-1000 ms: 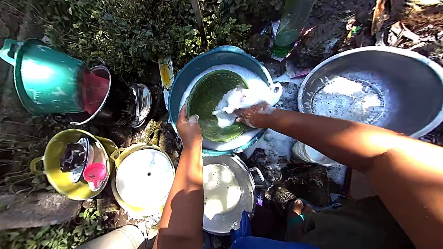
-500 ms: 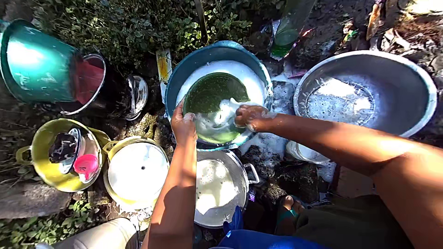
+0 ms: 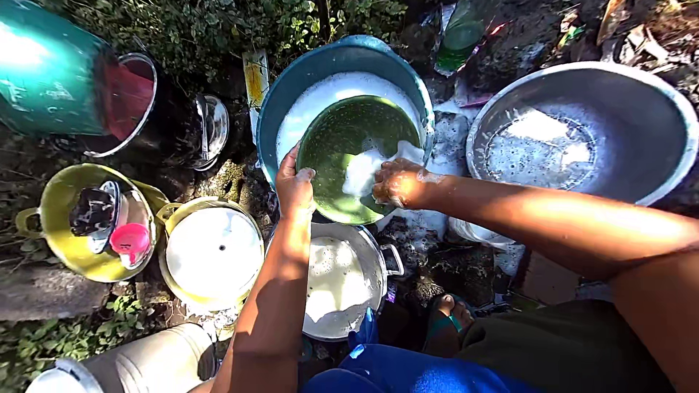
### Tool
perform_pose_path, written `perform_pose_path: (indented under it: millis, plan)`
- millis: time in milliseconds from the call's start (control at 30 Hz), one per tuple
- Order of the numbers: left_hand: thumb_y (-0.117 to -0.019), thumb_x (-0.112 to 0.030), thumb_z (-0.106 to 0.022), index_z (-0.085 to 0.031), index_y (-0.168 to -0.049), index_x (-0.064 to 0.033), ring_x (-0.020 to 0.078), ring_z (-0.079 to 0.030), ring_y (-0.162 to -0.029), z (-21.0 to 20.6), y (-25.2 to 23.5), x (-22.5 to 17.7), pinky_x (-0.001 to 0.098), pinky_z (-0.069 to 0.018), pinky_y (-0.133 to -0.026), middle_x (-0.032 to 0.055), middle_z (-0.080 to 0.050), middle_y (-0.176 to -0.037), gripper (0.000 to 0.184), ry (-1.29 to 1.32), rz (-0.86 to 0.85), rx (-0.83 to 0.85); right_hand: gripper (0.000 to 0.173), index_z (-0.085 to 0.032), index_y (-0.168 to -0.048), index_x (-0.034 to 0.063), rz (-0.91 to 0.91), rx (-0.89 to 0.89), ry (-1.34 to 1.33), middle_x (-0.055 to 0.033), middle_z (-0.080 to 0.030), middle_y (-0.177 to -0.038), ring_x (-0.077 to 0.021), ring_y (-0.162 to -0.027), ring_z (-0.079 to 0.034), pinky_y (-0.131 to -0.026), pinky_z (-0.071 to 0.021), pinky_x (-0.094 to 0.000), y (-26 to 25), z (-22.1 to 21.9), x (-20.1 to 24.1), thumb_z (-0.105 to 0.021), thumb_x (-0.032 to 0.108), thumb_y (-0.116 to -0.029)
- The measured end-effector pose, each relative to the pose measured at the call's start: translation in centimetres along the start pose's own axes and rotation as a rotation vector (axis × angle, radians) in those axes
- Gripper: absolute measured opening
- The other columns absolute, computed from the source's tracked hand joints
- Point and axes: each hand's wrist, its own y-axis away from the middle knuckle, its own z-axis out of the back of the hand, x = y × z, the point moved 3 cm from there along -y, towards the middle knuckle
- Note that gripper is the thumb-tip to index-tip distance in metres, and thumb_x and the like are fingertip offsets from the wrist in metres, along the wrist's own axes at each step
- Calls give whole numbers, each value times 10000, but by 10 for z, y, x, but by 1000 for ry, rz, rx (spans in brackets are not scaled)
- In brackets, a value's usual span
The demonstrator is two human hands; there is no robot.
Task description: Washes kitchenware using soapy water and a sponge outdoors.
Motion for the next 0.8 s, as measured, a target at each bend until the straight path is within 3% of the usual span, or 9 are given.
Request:
perform_pose_path:
  millis: [67, 167, 300, 367, 533, 667, 800]
  plan:
    - [-858, 175, -502, -572, -1384, -16, 160, -668, -1101, -7, 2, -1, 343, -577, -926, 111, -665, -1266, 564, -6, -12, -30, 149, -775, -1005, 86, -76, 52, -201, -171, -697, -1047, -394, -1100, -624, -958, -492, -594, -13, -5, 25, -689, 198, -960]
    - [-858, 168, -508, -566, -1394, -15, 165, -662, -1122, -9, 4, -3, 346, -571, -943, 114, -657, -1286, 569, -35, -22, -23, 159, -752, -970, 34, 14, -169, -476, -173, -698, -1019, -355, -1074, -638, -970, -495, -511, -25, -18, 53, -642, 147, -954]
    - [-849, 190, -503, -573, -1376, -2, 160, -671, -1108, 6, 2, -1, 349, -579, -933, 113, -668, -1272, 564, -52, -54, 16, 134, -782, -949, 126, 38, -12, -209, -125, -707, -998, -363, -1039, -647, -858, -511, -579, -8, -10, 26, -698, 230, -951]
    - [-851, 187, -510, -576, -1379, -2, 161, -669, -1117, 4, 1, 0, 348, -574, -944, 113, -666, -1280, 564, -43, -53, 10, 149, -789, -986, 138, -25, 70, -155, -127, -703, -1033, -364, -1072, -631, -883, -492, -578, -8, -3, 26, -686, 244, -966]
    - [-846, 183, -510, -575, -1386, -1, 160, -665, -1127, -10, 3, -4, 343, -572, -951, 115, -666, -1288, 574, -35, -54, 25, 157, -765, -1005, 68, -37, -111, -401, -173, -693, -1062, -370, -1090, -628, -958, -506, -520, -26, -22, 44, -645, 160, -965]
    - [-837, 194, -504, -575, -1370, 5, 159, -674, -1092, 0, 4, 1, 343, -579, -926, 115, -674, -1252, 570, -8, -47, 2, 113, -784, -928, 127, 79, -89, -231, -128, -706, -1010, -359, -1046, -650, -853, -519, -568, -13, -16, 24, -707, 210, -930]
    - [-846, 181, -515, -585, -1379, -9, 157, -675, -1107, -8, 3, -1, 338, -579, -937, 109, -675, -1269, 571, -39, -49, -3, 147, -783, -950, 110, 14, -105, -296, -136, -698, -1050, -353, -1077, -630, -922, -508, -545, -19, -20, 34, -688, 223, -952]
